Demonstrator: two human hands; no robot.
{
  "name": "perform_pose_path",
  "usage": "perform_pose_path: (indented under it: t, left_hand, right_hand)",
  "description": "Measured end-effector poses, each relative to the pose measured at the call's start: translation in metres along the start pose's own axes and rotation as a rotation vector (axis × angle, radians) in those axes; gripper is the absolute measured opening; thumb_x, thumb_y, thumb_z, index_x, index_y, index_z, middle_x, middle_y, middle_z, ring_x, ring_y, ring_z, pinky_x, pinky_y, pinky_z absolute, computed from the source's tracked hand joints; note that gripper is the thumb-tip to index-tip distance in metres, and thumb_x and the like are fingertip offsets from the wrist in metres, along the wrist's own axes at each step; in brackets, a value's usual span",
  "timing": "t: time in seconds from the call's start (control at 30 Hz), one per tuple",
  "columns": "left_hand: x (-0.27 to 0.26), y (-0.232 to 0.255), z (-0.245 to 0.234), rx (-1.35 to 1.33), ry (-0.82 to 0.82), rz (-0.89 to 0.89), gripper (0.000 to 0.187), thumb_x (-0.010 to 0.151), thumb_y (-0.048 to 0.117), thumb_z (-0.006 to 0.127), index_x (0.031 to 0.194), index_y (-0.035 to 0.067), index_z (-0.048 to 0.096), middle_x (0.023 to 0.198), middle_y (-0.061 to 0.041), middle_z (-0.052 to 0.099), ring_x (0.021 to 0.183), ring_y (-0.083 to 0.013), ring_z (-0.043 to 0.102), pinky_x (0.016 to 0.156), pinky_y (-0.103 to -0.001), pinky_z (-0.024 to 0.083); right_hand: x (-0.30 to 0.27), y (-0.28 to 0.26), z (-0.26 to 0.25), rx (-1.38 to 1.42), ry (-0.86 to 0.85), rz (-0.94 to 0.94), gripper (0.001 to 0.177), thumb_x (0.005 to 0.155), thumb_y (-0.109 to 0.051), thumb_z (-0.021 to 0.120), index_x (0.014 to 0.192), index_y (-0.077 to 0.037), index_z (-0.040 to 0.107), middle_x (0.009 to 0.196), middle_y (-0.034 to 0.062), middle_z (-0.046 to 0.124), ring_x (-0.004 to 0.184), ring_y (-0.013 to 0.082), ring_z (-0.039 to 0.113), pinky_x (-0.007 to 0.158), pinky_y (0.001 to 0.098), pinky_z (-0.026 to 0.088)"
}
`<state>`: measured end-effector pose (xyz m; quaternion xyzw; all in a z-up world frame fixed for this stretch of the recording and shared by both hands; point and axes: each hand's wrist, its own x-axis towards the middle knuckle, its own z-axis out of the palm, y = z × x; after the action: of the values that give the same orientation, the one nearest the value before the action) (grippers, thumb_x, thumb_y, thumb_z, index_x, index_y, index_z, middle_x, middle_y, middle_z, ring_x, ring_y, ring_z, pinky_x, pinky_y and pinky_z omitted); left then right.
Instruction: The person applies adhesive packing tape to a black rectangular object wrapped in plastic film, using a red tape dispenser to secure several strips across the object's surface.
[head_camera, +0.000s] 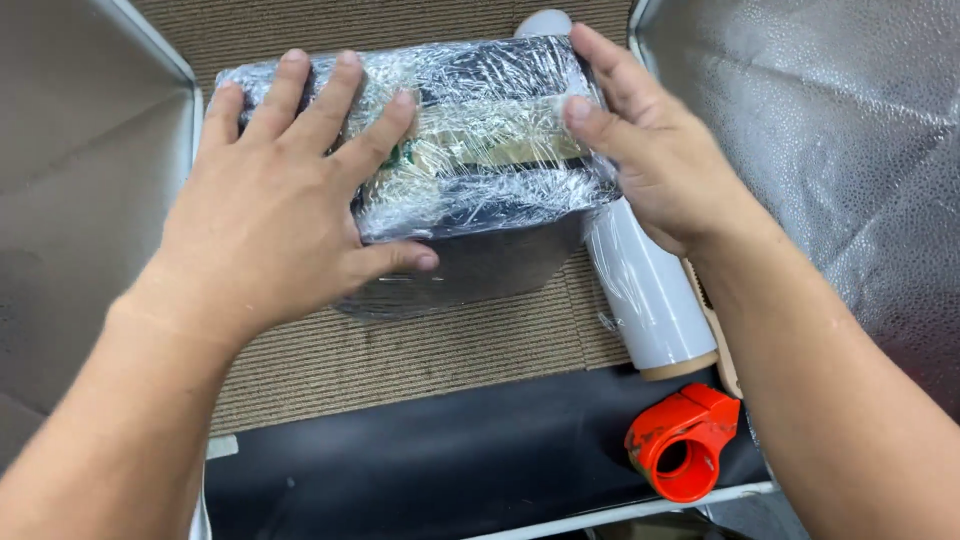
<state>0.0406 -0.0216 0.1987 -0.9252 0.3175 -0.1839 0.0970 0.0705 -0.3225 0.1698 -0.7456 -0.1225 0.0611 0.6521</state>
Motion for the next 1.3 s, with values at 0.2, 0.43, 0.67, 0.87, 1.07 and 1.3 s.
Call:
perform_pose_path:
  t: [0.2, 0.43, 0.67, 0.87, 1.07, 1.3]
  left_hand:
    - [0.033, -0.052, -0.024, -0.102, 0.040, 0.410, 0.077, 0.084, 0.046, 0.069, 0.153, 0.014, 0.057, 0.157, -0.009, 0.058, 0.142, -0.0371, 0.052, 0.100, -0.051, 0.046]
    - [0.056, -0.097, -0.019, -0.117, 0.072, 0.434, 0.077, 0.079, 0.020, 0.075, 0.155, 0.016, 0.060, 0.161, -0.009, 0.056, 0.146, -0.0373, 0.047, 0.111, -0.055, 0.039]
    - [0.068, -0.074, -0.015, -0.386, -0.435, -0.002, 0.072, 0.088, 0.005, 0.031, 0.160, 0.011, 0.030, 0.169, -0.021, 0.014, 0.155, -0.0418, 0.010, 0.117, -0.065, 0.014]
    - [0.064, -0.013, -0.010, -0.458, -0.258, 0.066, 0.098, 0.088, 0.083, 0.037, 0.163, 0.021, 0.024, 0.166, -0.022, 0.015, 0.151, -0.0444, 0.009, 0.111, -0.071, 0.002]
    - [0.060, 0.002, 0.015, -0.345, -0.155, 0.119, 0.085, 0.091, 0.066, 0.048, 0.163, 0.023, 0.032, 0.165, -0.024, 0.024, 0.149, -0.0491, 0.016, 0.106, -0.079, 0.008]
    - [0.057, -0.008, 0.016, -0.209, -0.141, 0.152, 0.085, 0.093, 0.070, 0.039, 0.163, 0.022, 0.036, 0.162, -0.027, 0.035, 0.147, -0.0495, 0.030, 0.105, -0.073, 0.021]
  right_hand:
    - [-0.026, -0.043, 0.025, -0.015, 0.402, 0.105, 0.076, 0.077, -0.006, 0.071, 0.149, -0.007, 0.048, 0.119, 0.0047, 0.054, 0.079, 0.0169, 0.068, 0.044, 0.0280, 0.054]
    - [-0.040, -0.063, 0.077, -0.400, 0.569, 0.199, 0.068, 0.070, -0.042, 0.087, 0.122, -0.020, 0.049, 0.112, -0.0026, 0.058, 0.083, 0.0081, 0.055, 0.074, 0.0294, 0.047]
    - [-0.042, -0.020, 0.089, -0.336, 0.365, 0.232, 0.056, 0.089, -0.032, 0.070, 0.140, -0.018, 0.052, 0.114, 0.0020, 0.067, 0.092, 0.0142, 0.066, 0.083, 0.0322, 0.054]
    - [-0.147, 0.048, 0.068, -0.779, 0.478, 0.384, 0.030, 0.086, -0.040, 0.071, 0.108, -0.020, 0.074, 0.095, -0.0019, 0.079, 0.088, 0.0192, 0.073, 0.083, 0.0360, 0.053]
    - [-0.239, 0.113, 0.071, -1.146, 0.266, 1.163, 0.041, 0.086, -0.068, 0.059, 0.095, -0.029, 0.071, 0.092, 0.0018, 0.078, 0.096, 0.0343, 0.073, 0.081, 0.0482, 0.057]
    - [-0.251, 0.141, 0.063, -1.170, 0.442, 1.248, 0.064, 0.090, -0.075, 0.054, 0.105, -0.013, 0.052, 0.089, 0.0131, 0.076, 0.084, 0.0403, 0.074, 0.068, 0.0511, 0.056]
